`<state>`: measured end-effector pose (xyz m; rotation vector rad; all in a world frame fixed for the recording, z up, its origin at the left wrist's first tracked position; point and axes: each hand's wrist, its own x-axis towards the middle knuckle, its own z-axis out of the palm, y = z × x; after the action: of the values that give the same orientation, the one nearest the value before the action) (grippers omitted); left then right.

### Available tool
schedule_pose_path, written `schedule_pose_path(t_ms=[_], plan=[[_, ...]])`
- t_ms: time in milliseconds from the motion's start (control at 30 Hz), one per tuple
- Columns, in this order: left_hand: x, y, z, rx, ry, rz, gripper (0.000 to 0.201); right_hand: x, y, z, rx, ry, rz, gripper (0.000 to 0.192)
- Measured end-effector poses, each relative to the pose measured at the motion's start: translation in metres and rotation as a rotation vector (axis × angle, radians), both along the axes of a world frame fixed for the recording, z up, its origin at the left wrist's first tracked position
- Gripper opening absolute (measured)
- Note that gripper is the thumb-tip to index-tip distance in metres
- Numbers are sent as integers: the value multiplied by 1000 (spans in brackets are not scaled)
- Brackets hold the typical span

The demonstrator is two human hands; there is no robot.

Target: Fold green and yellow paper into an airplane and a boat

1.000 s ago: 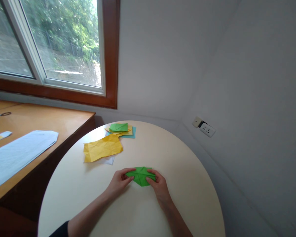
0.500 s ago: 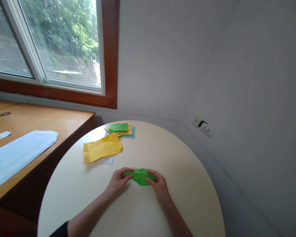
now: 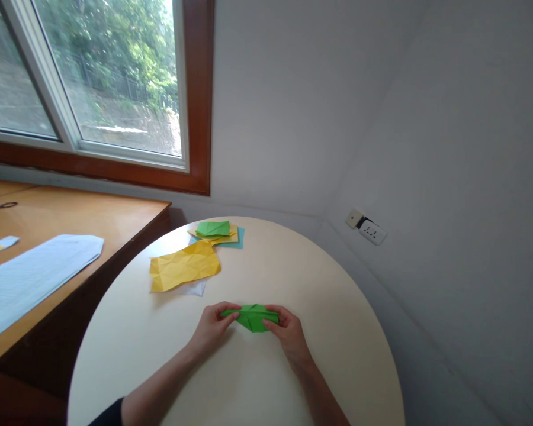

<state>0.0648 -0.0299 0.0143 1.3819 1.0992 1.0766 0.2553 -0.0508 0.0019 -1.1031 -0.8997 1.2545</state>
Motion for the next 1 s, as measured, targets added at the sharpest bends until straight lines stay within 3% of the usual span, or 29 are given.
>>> schedule_pose_path(t_ms=[200,500,833,1000], plan=[[1,0,-1,-59,-22,-10,24,2,1,-3,22,-62,-51,41],[4,-1,-5,-345,-270,-81,40,5,4,-13,65,-40,-115,51],[6,2,-12,-270,-201,-60,33,4,3,-13,56,15,-119,52],[3,5,-14,-121,-67,-38,27,3,3,-10,65,-4,-153,52]])
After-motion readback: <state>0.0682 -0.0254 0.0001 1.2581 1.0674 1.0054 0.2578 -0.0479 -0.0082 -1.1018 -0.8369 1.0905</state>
